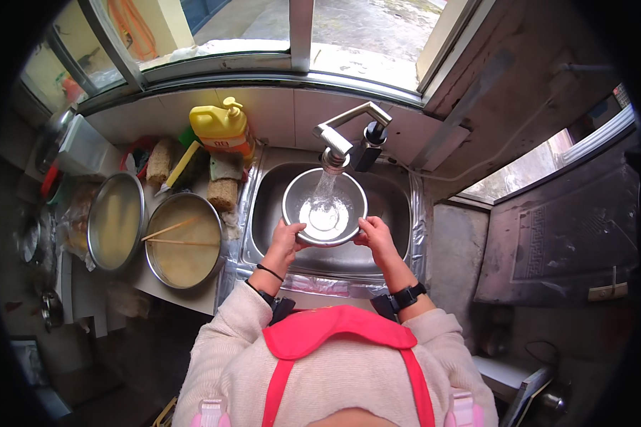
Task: The person wipes a metal bowl with a cloth, then fills it with water from the sink. They open a small packet and add its contents to the bowl, followed by pouring flour from a large bag into the same bowl. The person mixes the contents by hand.
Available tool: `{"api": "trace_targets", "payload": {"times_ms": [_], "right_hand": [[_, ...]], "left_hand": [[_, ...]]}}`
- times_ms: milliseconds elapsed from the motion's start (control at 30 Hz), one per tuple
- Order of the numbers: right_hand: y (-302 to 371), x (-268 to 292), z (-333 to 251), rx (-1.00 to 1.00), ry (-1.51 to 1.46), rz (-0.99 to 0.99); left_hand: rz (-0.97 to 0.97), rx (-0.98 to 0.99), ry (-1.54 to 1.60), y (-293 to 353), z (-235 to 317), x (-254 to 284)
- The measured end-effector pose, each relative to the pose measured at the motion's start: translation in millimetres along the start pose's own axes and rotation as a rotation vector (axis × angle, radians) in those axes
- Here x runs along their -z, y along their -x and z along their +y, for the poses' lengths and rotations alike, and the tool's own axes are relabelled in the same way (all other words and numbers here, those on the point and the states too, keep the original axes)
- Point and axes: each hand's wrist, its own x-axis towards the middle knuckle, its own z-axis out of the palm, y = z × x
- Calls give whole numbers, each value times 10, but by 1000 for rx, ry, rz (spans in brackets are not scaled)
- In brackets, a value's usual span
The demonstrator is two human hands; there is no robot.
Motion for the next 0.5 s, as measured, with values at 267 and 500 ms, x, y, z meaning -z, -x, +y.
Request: {"api": "trace_targets", "payload": {"times_ms": [267, 500], "right_hand": [[-69, 28, 31, 53, -36, -58], [-34, 28, 15, 187, -21, -78]], "left_hand": [[61, 6, 44, 96, -45, -15], [84, -131, -71, 166, -22, -25]]}}
